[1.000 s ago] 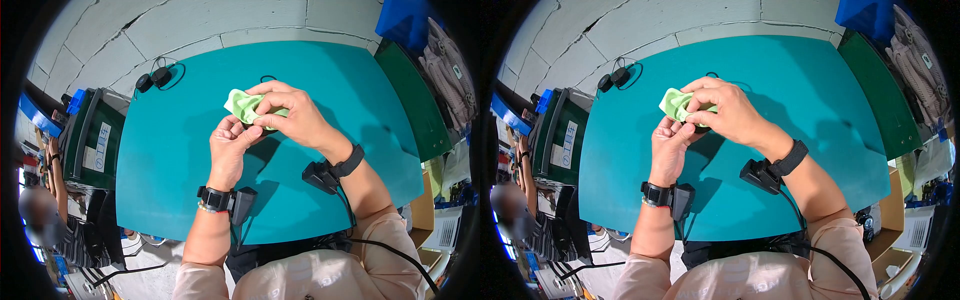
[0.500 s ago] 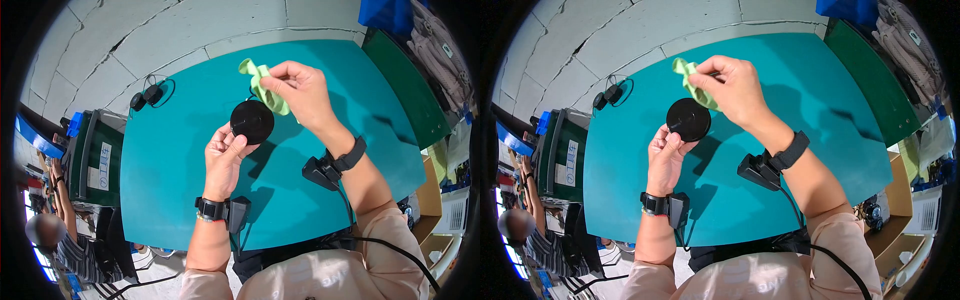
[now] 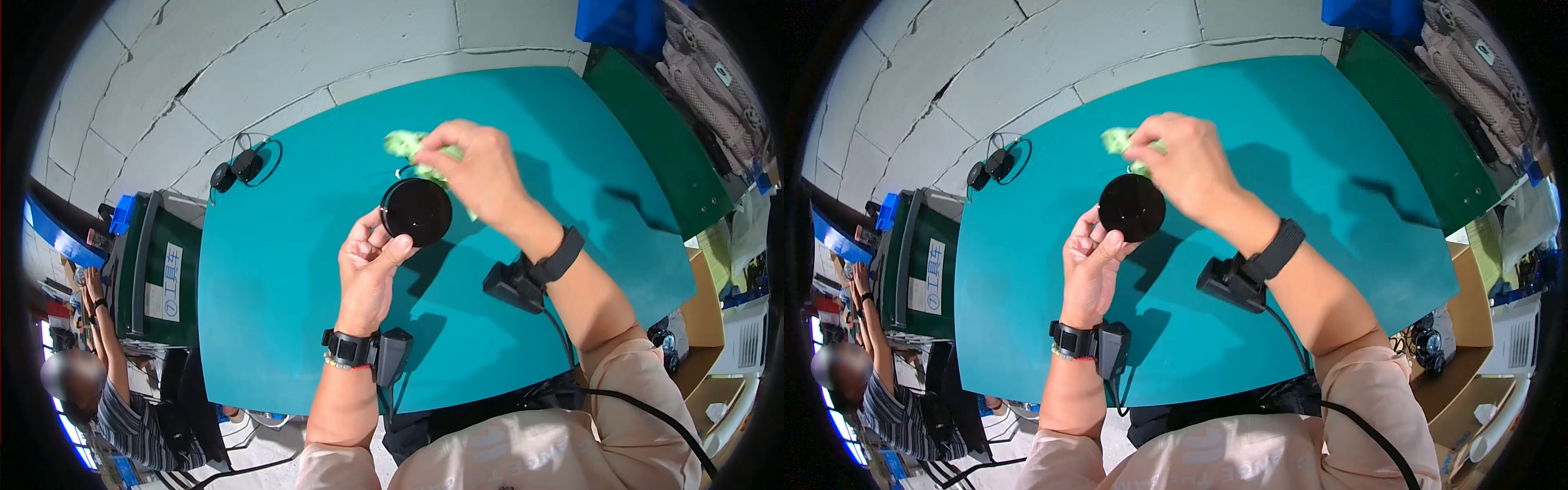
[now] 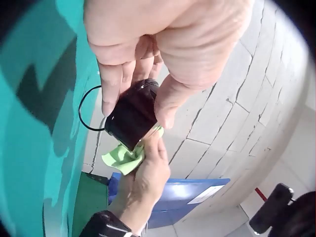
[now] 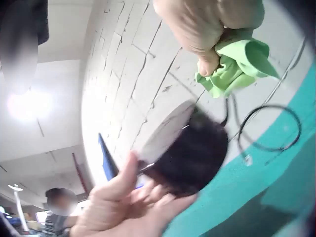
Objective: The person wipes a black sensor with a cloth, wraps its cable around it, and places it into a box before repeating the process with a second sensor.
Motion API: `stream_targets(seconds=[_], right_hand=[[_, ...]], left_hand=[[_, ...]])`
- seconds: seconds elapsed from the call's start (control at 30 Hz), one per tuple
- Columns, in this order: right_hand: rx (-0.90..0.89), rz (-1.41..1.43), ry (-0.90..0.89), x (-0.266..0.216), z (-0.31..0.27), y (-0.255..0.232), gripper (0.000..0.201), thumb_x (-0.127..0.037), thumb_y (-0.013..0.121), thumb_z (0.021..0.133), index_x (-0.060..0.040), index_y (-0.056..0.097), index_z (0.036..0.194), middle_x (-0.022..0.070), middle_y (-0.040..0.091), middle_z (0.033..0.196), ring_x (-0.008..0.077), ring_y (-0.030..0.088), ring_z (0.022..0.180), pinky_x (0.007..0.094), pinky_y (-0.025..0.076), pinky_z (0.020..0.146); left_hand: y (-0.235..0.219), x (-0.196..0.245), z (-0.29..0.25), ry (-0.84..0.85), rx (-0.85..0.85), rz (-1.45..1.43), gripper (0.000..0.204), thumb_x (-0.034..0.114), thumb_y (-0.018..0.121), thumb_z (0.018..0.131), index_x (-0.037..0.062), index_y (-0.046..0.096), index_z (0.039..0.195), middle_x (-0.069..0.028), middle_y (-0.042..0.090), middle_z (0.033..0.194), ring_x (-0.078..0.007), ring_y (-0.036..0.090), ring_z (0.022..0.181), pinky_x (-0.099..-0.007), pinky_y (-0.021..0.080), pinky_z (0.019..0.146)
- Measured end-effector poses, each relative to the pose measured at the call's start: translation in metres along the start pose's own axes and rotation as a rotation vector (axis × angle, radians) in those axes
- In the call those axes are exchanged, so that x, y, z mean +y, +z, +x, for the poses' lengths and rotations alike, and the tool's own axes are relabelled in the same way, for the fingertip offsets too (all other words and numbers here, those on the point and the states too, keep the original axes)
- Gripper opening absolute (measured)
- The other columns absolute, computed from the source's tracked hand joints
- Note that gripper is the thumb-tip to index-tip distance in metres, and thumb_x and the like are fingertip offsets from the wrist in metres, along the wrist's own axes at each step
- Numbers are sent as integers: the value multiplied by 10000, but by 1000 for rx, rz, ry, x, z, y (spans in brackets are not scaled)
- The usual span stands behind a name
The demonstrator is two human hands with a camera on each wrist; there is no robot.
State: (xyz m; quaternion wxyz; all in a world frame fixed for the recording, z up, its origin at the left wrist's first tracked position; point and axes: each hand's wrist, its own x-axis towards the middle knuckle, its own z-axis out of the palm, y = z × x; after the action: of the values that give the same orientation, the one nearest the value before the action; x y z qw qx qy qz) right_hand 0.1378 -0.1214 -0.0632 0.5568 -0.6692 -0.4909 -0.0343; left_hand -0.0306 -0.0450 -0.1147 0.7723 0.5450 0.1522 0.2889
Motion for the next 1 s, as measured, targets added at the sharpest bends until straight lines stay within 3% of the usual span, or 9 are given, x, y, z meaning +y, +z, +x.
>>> stream_targets(seconds=[0.23,0.3,0.37,0.43,0.57,0.7,0.8,0.9,1.0], right_hand=[[327,-640,-118,71,24,-82,178,-33,622,783,-24,642,959,152,606,1079,323,571,998,401,458,869],[286,-797,-63,74,18,-91,213,-87,646,787,-23,646,990,164,589,1099,344,545,1040,421,433,910],[-122,-1112,280,70,15,-97,265,-163,675,783,-23,642,1005,176,587,1073,355,546,1033,430,436,901],[-221,-1073,420,59,16,-83,328,-230,685,782,-22,632,1029,181,585,1065,356,548,1028,434,434,901],[-285,-400,-40,70,0,-29,421,-209,651,821,6,549,1169,206,590,1099,363,584,959,396,473,845],[-348,-330,72,67,-5,8,321,-199,566,890,15,552,1129,177,635,978,287,618,899,380,491,781],[-451,347,445,61,0,9,242,-200,431,967,3,558,1000,101,637,938,186,640,752,326,534,688],[-497,764,620,37,4,-1,282,-214,394,988,8,568,978,89,633,938,165,641,795,321,544,724],[-540,796,612,37,3,-1,296,-224,397,990,17,561,1043,127,624,942,197,648,828,329,547,756]], left_hand=[[-11,4,5,73,114,-177,399,98,632,851,-23,463,1191,-138,593,1135,-217,593,1043,-388,499,911],[-14,2,6,87,137,-187,352,106,622,861,-12,484,1163,-134,598,1115,-211,592,1040,-381,501,909],[-14,1,7,70,178,-220,333,127,622,866,-7,500,1145,-128,602,1094,-204,595,1024,-369,504,901],[-15,1,7,47,176,-240,321,132,620,866,-5,505,1133,-127,603,1088,-202,598,1014,-366,504,898],[-17,0,7,5,148,-317,299,129,609,858,1,512,1110,-125,606,1075,-206,604,993,-373,497,899],[-12,5,5,-30,115,-317,278,125,569,860,7,519,1107,-72,605,1010,-140,589,901,-374,465,953],[-6,7,5,-26,111,-243,341,131,568,850,7,497,1160,-89,588,1080,-167,580,966,-364,470,939],[-6,8,5,-44,64,-275,402,151,573,844,3,471,1204,-103,568,1134,-190,569,1016,-350,480,914],[-8,7,5,-87,18,-336,322,157,582,849,20,509,1131,-106,595,1093,-189,581,1026,-355,487,876]])
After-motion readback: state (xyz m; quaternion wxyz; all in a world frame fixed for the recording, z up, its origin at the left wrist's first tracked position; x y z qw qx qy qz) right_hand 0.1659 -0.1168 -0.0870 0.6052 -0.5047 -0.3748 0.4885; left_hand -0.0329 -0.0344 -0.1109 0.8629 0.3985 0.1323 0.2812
